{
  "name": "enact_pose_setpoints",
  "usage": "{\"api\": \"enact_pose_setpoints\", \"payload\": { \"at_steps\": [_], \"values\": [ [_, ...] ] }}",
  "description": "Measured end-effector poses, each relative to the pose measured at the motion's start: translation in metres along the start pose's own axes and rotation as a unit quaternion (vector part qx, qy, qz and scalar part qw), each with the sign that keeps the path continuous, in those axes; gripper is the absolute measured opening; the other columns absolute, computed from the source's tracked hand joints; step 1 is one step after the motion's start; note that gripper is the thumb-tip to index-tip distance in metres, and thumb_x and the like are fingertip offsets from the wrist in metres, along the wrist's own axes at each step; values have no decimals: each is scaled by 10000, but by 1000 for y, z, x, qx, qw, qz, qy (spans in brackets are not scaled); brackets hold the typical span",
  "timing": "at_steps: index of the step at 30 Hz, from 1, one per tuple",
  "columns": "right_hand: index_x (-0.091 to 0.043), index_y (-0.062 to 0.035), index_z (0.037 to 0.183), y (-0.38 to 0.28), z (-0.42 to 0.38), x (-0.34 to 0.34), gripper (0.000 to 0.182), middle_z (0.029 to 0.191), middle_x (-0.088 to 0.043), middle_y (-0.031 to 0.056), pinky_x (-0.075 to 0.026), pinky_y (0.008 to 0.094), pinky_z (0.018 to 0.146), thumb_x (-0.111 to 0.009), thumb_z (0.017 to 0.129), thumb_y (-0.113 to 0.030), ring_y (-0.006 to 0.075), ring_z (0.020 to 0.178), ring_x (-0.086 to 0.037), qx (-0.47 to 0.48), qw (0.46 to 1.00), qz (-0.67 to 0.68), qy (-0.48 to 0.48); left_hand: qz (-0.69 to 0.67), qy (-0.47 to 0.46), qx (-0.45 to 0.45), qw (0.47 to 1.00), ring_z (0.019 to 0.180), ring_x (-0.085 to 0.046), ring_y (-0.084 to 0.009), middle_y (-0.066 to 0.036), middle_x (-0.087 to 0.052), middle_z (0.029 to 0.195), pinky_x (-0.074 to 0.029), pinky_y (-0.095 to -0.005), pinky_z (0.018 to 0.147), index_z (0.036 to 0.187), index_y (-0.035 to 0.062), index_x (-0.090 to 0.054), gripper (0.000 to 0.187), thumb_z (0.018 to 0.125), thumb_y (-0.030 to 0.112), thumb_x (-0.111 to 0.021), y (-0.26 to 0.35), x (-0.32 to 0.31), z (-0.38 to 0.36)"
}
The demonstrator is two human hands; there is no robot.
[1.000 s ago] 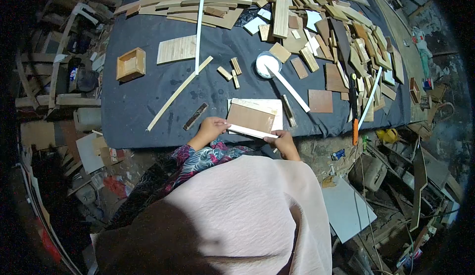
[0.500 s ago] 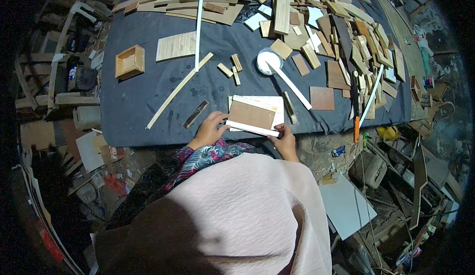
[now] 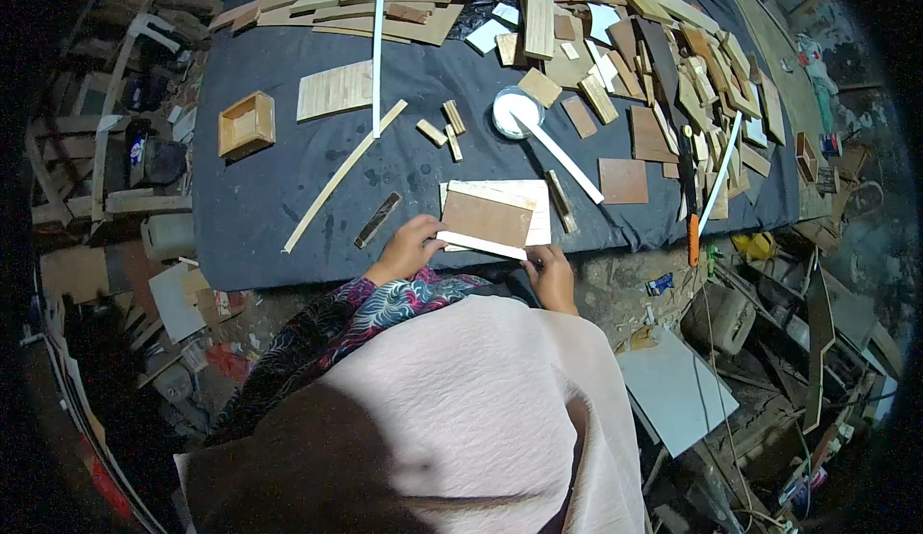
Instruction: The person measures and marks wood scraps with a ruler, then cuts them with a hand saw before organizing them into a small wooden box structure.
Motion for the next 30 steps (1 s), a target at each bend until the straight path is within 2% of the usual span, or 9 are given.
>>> {"api": "enact_pose_setpoints", "payload": {
  "at_steps": [2, 5, 8, 12, 13, 17, 20, 23, 30],
  "values": [
    [-587, -43, 839, 0, 0, 1, 202, 793, -546, 121, -445, 336, 596, -648, 648, -69, 271, 688, -564, -6, 1000, 4, 5, 8, 43, 18, 999, 777, -536, -284, -125, -527, 861, -433, -326, 671, 875, 15, -568, 215, 687, 111, -612, 0, 5, -1],
    [-591, -41, 835, 0, 0, 0, 197, 795, -550, 123, -447, 333, 584, -648, 648, -66, 263, 676, -568, -9, 1000, 10, 10, -19, 13, 58, 998, 721, -547, -227, -119, -543, 821, -438, -295, 638, 875, 5, -578, 225, 673, 90, -629, -9, 0, -4],
    [-592, -37, 823, 2, -1, 0, 189, 779, -552, 125, -444, 332, 586, -647, 644, -60, 265, 678, -567, -4, 999, 26, 21, -24, 17, 33, 999, 682, -549, -243, -135, -530, 804, -441, -292, 598, 882, 9, -573, 232, 677, 104, -625, -9, 1, -3],
    [-591, -35, 819, 2, -2, 1, 189, 758, -554, 124, -438, 331, 587, -645, 638, -47, 272, 677, -564, 22, 999, 19, 43, -30, 19, 27, 999, 672, -550, -241, -134, -532, 797, -440, -288, 596, 889, 6, -574, 236, 674, 90, -623, -11, 1, -4],
    [-591, -34, 816, 1, -2, 2, 188, 753, -554, 124, -436, 331, 587, -644, 636, -44, 274, 677, -564, 28, 998, 11, 55, -31, 21, 28, 999, 671, -551, -217, -124, -543, 797, -441, -279, 597, 882, 3, -580, 235, 665, 75, -632, -12, 0, -4],
    [-595, -33, 810, 1, 0, 2, 185, 758, -554, 125, -437, 329, 591, -647, 633, -45, 272, 673, -563, 18, 999, 26, 41, -74, 39, 58, 995, 666, -558, -178, -116, -559, 796, -450, -260, 607, 871, -5, -587, 235, 649, 43, -647, -13, 1, -3],
    [-600, -24, 798, 5, 1, -1, 187, 745, -552, 120, -433, 319, 588, -651, 618, -23, 272, 674, -544, -2, 999, 25, 35, -55, 33, 70, 996, 665, -564, -167, -121, -565, 789, -455, -249, 611, 868, -10, -589, 237, 644, 35, -651, -16, 1, -3],
    [-602, -21, 789, 3, 1, 0, 182, 743, -551, 119, -434, 312, 582, -653, 615, -18, 267, 667, -545, 0, 999, 21, 34, -66, 30, 59, 996, 657, -569, -209, -130, -561, 750, -450, -274, 594, 857, -9, -581, 227, 644, 49, -636, -17, 0, -5],
    [-607, -28, 803, 7, 0, -2, 188, 757, -553, 120, -439, 313, 588, -654, 621, -33, 260, 671, -556, 17, 999, 22, 36, -73, 46, 59, 994, 640, -576, -192, -134, -564, 743, -457, -256, 578, 857, -10, -583, 223, 649, 47, -640, -20, -1, -5]
  ]
}}
Point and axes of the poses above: each hand's wrist, its own z-axis towards the middle knuckle, its own x-axis out of the back of the hand, y = z × x, the point moved 6 cm from there along z, towards the middle knuckle
